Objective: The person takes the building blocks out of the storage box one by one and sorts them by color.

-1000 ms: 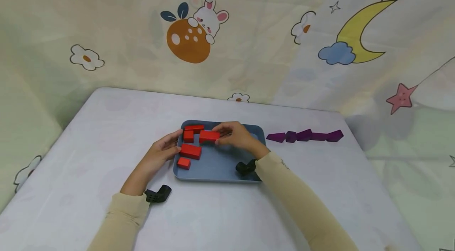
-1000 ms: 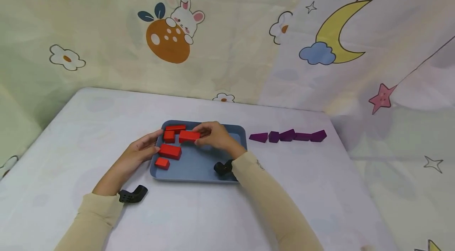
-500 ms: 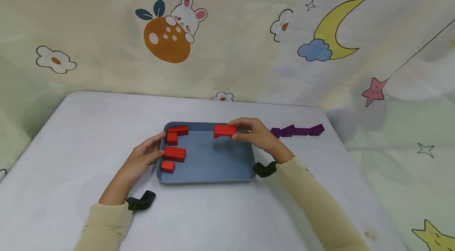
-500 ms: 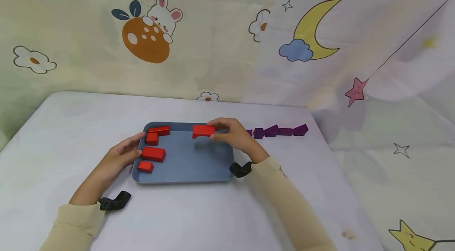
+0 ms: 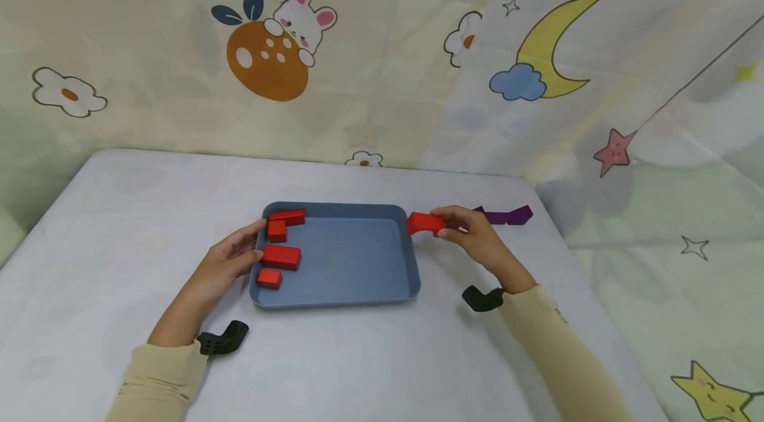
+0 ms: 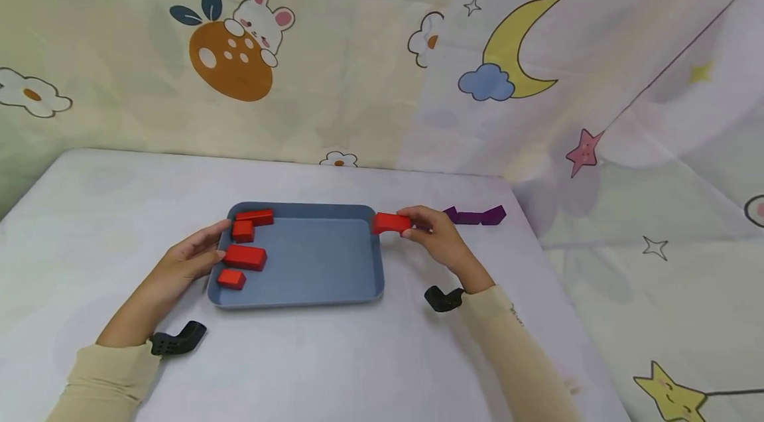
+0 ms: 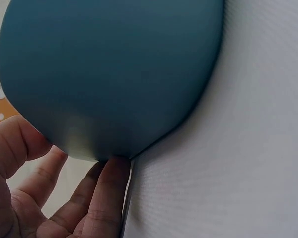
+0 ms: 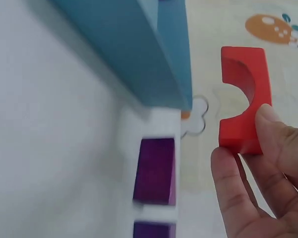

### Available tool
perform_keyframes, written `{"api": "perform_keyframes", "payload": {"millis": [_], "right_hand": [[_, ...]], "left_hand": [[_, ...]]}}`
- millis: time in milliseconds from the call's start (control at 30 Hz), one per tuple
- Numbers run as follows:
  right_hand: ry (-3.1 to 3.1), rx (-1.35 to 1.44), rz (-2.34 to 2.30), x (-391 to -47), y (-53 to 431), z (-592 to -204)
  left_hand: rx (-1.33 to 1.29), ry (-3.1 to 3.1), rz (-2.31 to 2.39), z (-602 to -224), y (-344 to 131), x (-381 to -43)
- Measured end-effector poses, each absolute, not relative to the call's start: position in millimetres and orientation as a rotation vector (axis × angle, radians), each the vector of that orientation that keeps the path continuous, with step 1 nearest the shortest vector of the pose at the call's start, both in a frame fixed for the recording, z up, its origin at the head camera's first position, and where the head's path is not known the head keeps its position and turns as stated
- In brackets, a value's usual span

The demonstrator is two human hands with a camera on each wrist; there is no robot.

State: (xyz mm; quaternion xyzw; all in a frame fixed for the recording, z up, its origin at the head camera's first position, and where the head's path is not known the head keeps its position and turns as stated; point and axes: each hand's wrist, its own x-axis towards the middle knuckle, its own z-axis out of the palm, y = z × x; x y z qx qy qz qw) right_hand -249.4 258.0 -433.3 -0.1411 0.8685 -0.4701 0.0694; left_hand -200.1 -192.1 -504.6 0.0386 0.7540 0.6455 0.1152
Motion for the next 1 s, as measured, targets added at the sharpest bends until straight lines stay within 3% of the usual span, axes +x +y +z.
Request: {"api": "perform_keyframes", "payload": {"millis": [1000], "right_hand": [[2.710,-0.331,-1.227,-251,285,-475]], "left_hand": [[0.105,2.222,1.873,-506,-194,-203]]}}
